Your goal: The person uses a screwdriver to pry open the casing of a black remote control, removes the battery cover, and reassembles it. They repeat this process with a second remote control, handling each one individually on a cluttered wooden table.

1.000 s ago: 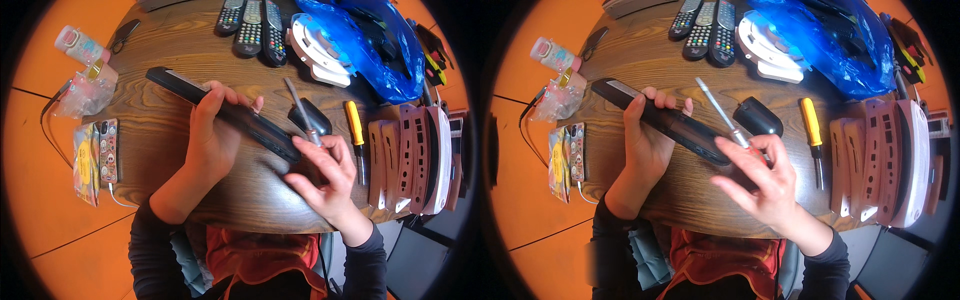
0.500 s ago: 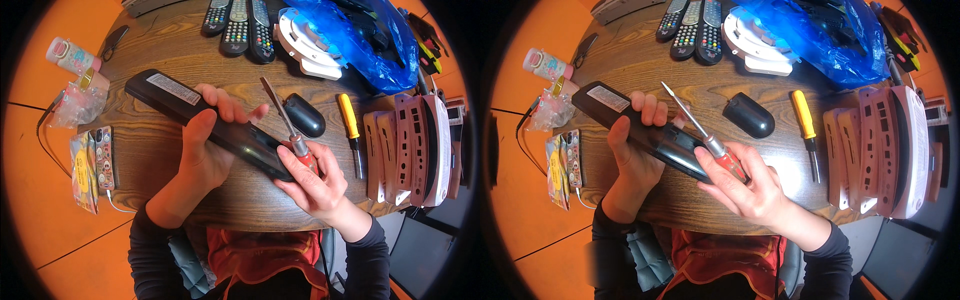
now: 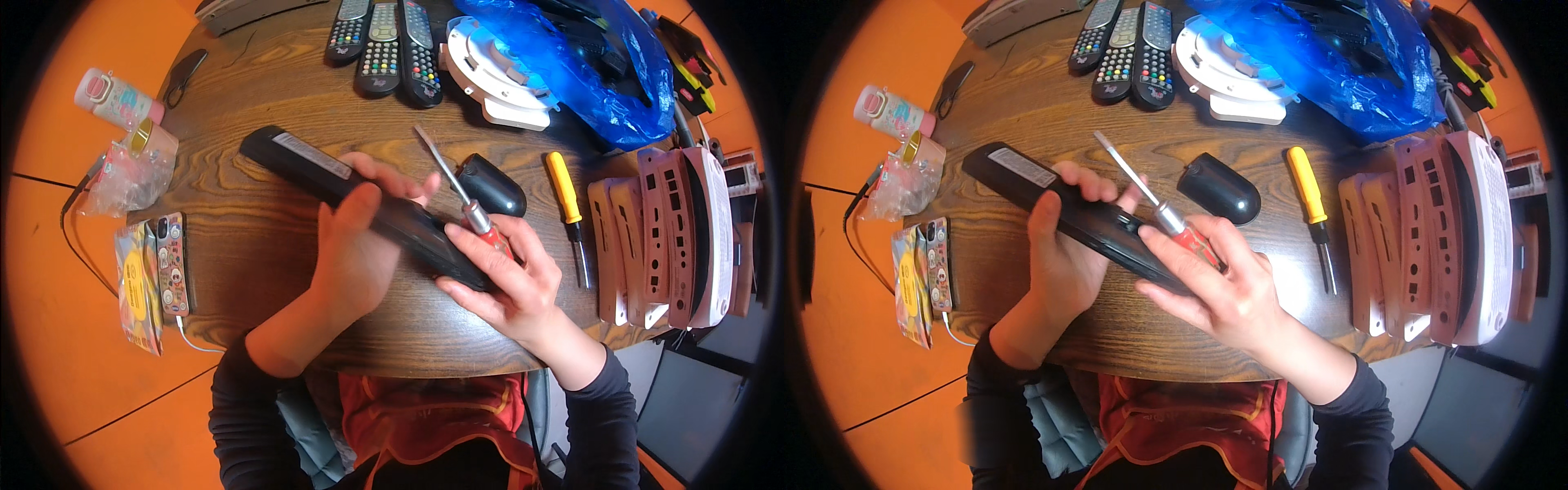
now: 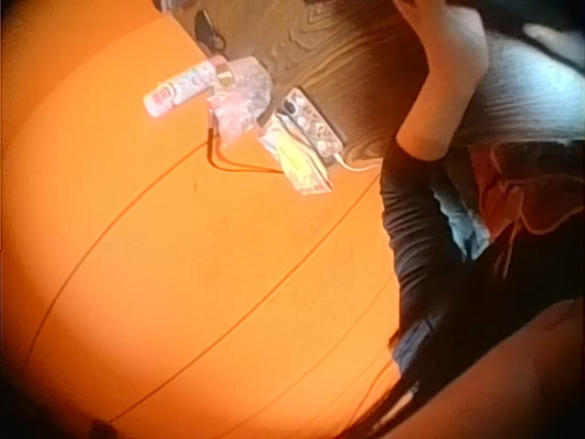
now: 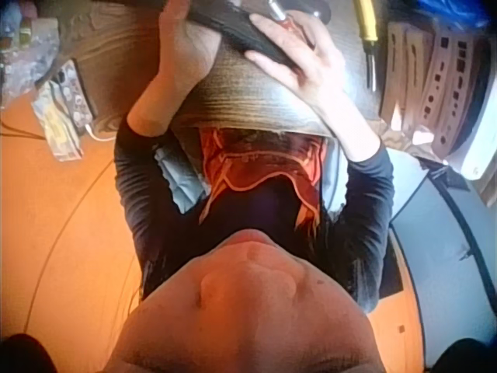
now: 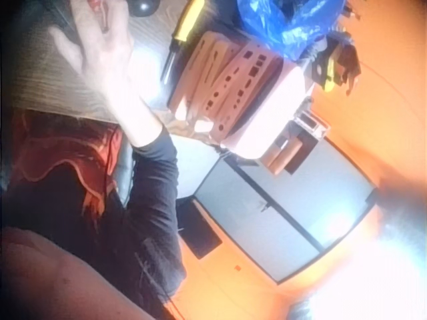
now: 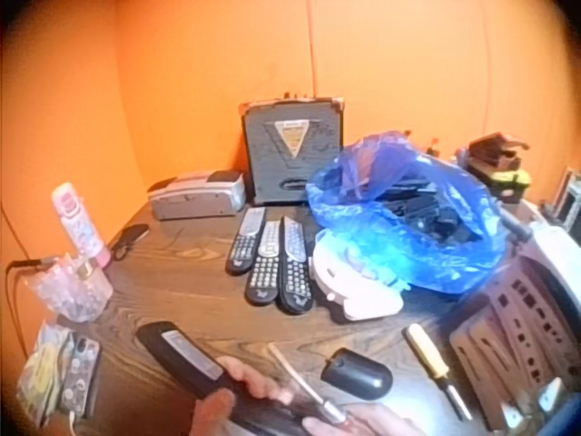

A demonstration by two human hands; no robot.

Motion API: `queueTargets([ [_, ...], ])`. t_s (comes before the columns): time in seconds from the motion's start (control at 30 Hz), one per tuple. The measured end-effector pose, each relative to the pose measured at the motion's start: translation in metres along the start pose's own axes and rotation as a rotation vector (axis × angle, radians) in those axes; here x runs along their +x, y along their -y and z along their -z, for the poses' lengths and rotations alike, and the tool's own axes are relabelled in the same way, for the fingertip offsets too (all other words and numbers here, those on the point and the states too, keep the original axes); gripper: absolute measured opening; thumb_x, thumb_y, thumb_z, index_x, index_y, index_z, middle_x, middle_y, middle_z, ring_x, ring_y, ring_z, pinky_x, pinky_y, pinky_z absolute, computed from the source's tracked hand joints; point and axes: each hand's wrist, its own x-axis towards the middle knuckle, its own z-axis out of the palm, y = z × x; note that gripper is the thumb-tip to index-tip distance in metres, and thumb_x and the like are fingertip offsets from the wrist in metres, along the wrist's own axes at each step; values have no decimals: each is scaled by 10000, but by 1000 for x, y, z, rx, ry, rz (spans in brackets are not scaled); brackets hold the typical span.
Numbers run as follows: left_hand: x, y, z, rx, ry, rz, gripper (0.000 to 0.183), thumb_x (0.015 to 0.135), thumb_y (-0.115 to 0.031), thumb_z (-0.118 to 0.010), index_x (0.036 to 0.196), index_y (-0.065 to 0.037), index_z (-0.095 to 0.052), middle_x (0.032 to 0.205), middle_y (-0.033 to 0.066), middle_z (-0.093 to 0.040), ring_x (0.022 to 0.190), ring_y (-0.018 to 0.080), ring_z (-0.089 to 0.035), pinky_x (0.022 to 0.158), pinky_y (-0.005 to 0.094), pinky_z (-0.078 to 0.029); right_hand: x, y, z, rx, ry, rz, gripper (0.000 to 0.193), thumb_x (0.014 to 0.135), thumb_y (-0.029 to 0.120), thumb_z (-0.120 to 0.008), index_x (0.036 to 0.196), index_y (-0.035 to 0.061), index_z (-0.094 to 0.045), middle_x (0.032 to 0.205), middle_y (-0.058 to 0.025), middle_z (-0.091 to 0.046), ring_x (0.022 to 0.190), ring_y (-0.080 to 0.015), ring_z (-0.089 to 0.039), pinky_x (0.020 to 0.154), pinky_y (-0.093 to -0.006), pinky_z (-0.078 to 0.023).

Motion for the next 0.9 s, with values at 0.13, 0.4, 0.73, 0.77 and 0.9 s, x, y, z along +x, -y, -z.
queueTargets([
  [0.13, 0, 3, -5, 183, -28, 121, 618, 764, 25, -617, 1229, -131, -241, 1079, 111, -497, 1094, 250, -494, 951, 426, -400, 6, -8, 4, -48, -91, 42, 403, 646, 148, -745, 1019, 31, -647, 940, -153, -565, 757, -232, -607, 598, -298, -499],
  [0.4, -6, 10, -7, 209, -22, 160, 609, 691, 100, -640, 1084, -151, -248, 1002, 115, -489, 1012, 207, -503, 886, 362, -428, 5, -8, 5, 28, -105, 32, 361, 671, 133, -719, 1012, 42, -645, 867, -128, -541, 664, -210, -587, 522, -292, -489],
  [0.73, -10, 13, -8, 365, 11, 102, 579, 698, 108, -627, 1076, -144, -268, 1026, 122, -496, 1014, 204, -510, 866, 340, -441, 3, -8, 6, 148, -110, -7, 320, 684, 95, -712, 988, 22, -644, 815, -112, -539, 662, -209, -568, 533, -294, -467],
  [0.77, -9, 13, -9, 360, -17, 101, 579, 706, 111, -616, 1094, -143, -269, 1048, 129, -495, 1029, 207, -507, 870, 343, -441, 4, -11, 5, 163, -113, -5, 323, 684, 92, -714, 991, 20, -643, 805, -110, -539, 668, -211, -566, 544, -294, -465],
  [0.9, -1, -1, -9, 113, -109, 162, 602, 734, 113, -572, 1181, -146, -262, 1165, 168, -471, 1123, 257, -475, 926, 415, -421, 7, -19, 10, 174, -33, -79, 434, 697, 159, -734, 1102, 57, -616, 857, -104, -553, 720, -201, -554, 620, -284, -456],
])
